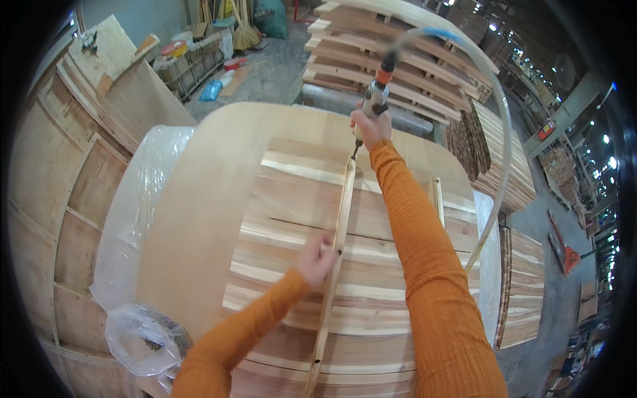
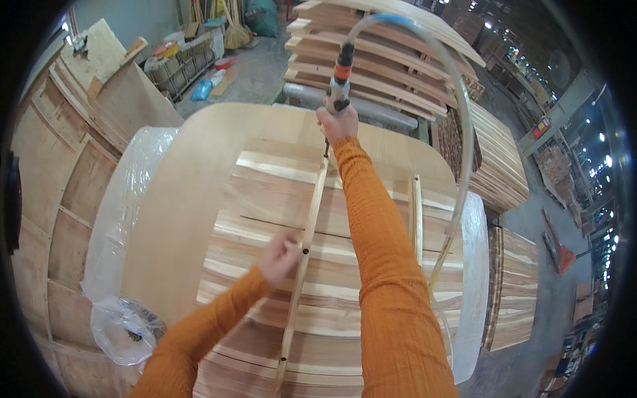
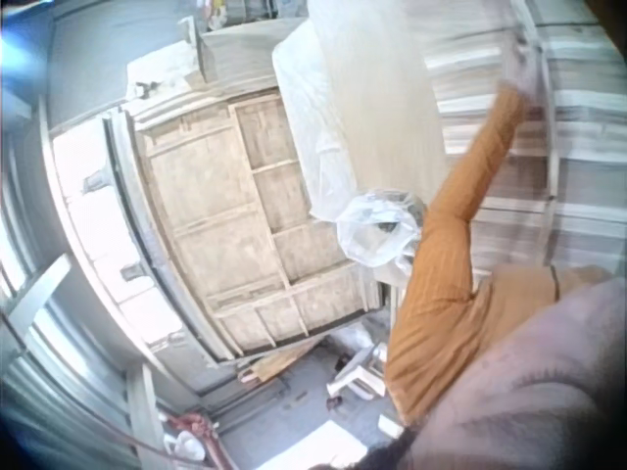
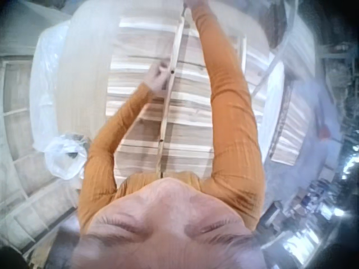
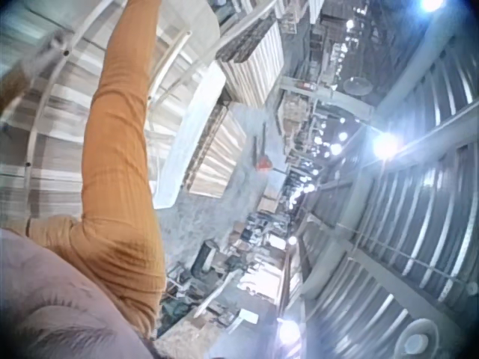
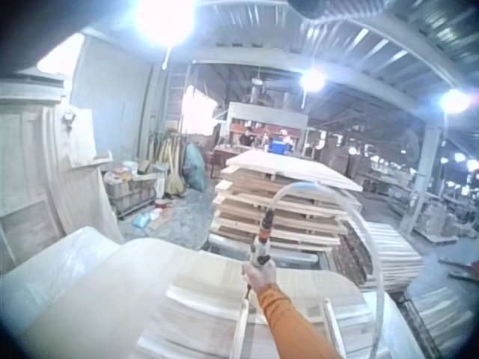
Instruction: The person uses a pneumatic nail gun to fasten wooden slats onto a large wooden panel. They repeatedly pick up nails, position them, and drive them into the wood. The person also lifts and moves the assembled panel within the workshop.
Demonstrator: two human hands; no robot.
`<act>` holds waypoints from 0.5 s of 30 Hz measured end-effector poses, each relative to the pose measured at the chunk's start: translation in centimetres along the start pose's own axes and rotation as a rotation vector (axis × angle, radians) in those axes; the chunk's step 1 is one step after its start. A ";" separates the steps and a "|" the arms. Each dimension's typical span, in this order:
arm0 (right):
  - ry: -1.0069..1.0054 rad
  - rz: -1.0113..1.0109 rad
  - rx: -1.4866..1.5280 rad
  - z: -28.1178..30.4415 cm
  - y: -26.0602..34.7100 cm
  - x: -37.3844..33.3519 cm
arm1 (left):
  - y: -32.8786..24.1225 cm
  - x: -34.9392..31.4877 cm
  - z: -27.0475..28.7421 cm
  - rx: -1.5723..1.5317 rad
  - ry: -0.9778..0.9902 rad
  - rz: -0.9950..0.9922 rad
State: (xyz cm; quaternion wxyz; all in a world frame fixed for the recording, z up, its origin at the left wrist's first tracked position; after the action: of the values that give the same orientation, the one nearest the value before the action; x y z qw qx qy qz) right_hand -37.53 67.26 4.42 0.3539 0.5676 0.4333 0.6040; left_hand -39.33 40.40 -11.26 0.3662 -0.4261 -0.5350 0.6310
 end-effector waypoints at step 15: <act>-0.045 0.224 0.070 16.2 20.1 -10.6 | -3.0 -20.6 -4.3 0.975 -0.067 -0.447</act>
State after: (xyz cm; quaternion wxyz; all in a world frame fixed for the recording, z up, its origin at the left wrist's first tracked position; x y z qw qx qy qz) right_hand -19.02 51.94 18.65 0.2738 0.6378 0.3802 0.6112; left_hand -27.70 23.54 -5.62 0.6296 -0.0619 -0.2689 0.7263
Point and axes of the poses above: each hand's wrist, its own x-axis towards the middle knuckle, its own z-axis out of the back of the hand, y = z × x, the point moved 10 cm from there along x, towards the middle knuckle, and after that the axes turned 11 degrees about -y, right-handed, at the moved point
